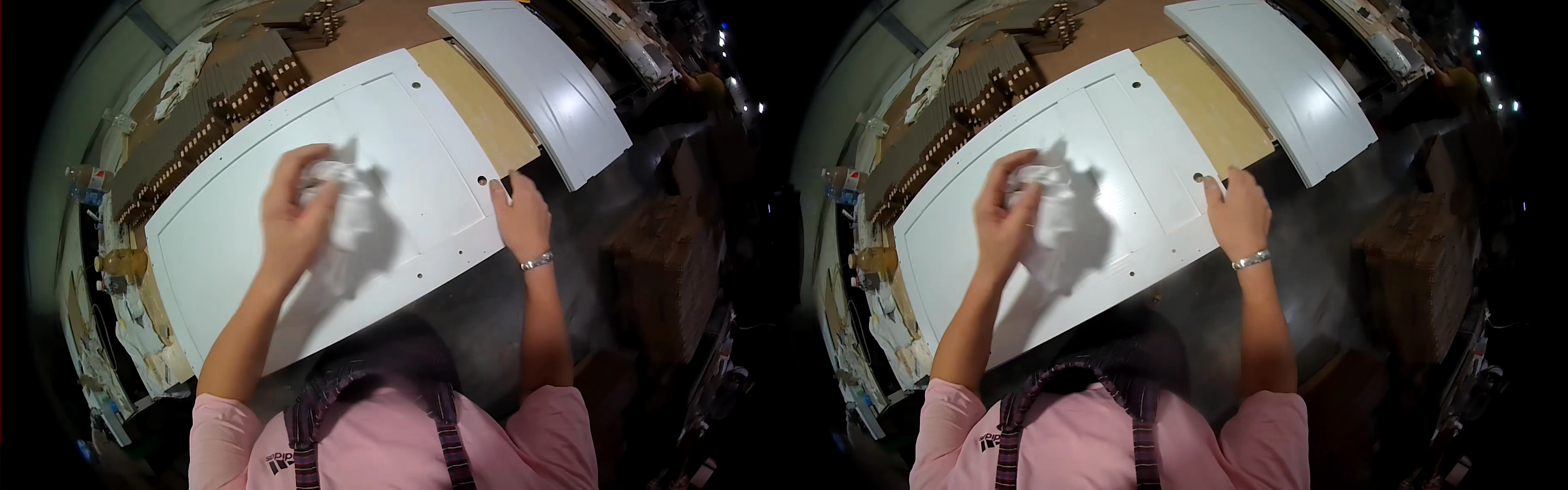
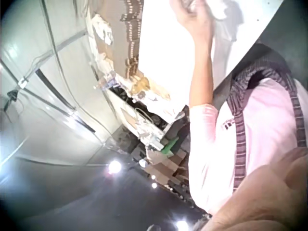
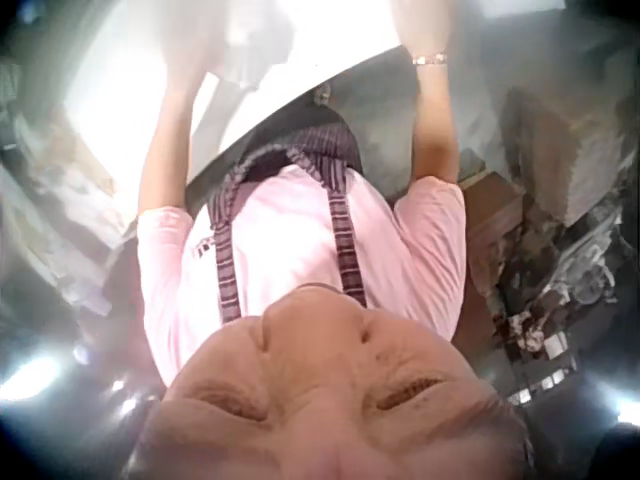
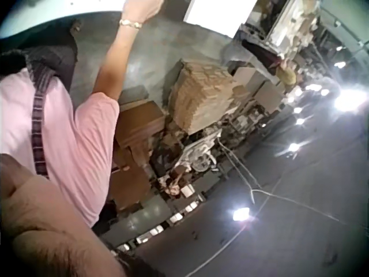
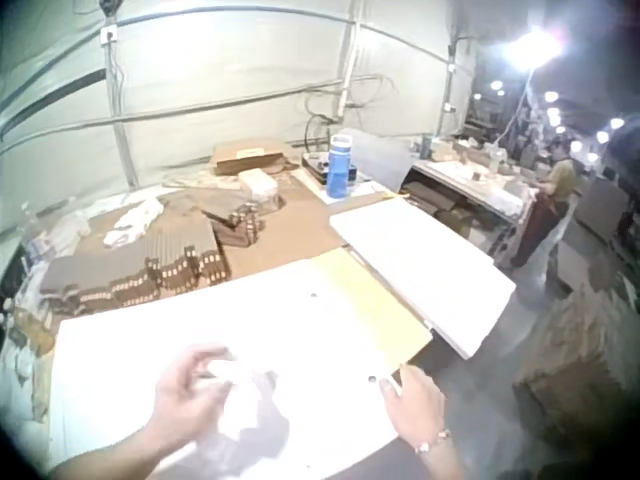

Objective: The person sands the surface and edges of a white wood panel with a sanding block, wipes it with a cloth, and applies a substance to small holes on the edge using a spatula.

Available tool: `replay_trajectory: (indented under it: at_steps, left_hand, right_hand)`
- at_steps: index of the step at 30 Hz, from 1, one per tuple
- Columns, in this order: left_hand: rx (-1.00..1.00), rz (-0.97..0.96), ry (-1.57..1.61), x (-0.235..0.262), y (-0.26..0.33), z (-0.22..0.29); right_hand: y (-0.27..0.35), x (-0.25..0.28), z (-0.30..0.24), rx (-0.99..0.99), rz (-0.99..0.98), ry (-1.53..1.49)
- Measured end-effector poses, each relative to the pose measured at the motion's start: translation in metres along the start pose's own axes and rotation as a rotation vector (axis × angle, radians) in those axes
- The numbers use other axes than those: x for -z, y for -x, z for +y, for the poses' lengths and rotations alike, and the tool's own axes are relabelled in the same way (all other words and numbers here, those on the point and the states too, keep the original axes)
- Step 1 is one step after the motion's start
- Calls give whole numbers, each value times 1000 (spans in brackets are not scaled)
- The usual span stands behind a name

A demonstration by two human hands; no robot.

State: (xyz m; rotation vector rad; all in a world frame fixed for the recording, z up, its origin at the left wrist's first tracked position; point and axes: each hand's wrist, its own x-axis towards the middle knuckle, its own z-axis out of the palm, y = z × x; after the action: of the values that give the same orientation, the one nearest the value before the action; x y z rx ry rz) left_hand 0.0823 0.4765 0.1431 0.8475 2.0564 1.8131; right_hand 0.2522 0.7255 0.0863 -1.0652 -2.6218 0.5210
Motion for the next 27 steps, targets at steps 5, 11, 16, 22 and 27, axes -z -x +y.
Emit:
replay_trajectory:
  at_steps: [5, 11, 16, 22, 27]
  left_hand:
    - [-640, -678, -489, -82, -4, -37]
    - [-550, -367, -624, -65, -61, -68]
    - [-682, -569, -451, -73, -39, -50]
    - [-478, -560, -726, -65, -58, -46]
    - [-272, -603, -600, -67, -59, -43]
  right_hand:
    - [-1, -1, -3, -87, -132, 57]
    - [-2, -5, -7, -57, -117, 84]
    - [0, -2, -8, -91, -133, 103]
    - [-1, -4, -10, -105, -133, 84]
    - [0, -5, -12, -94, -97, 73]
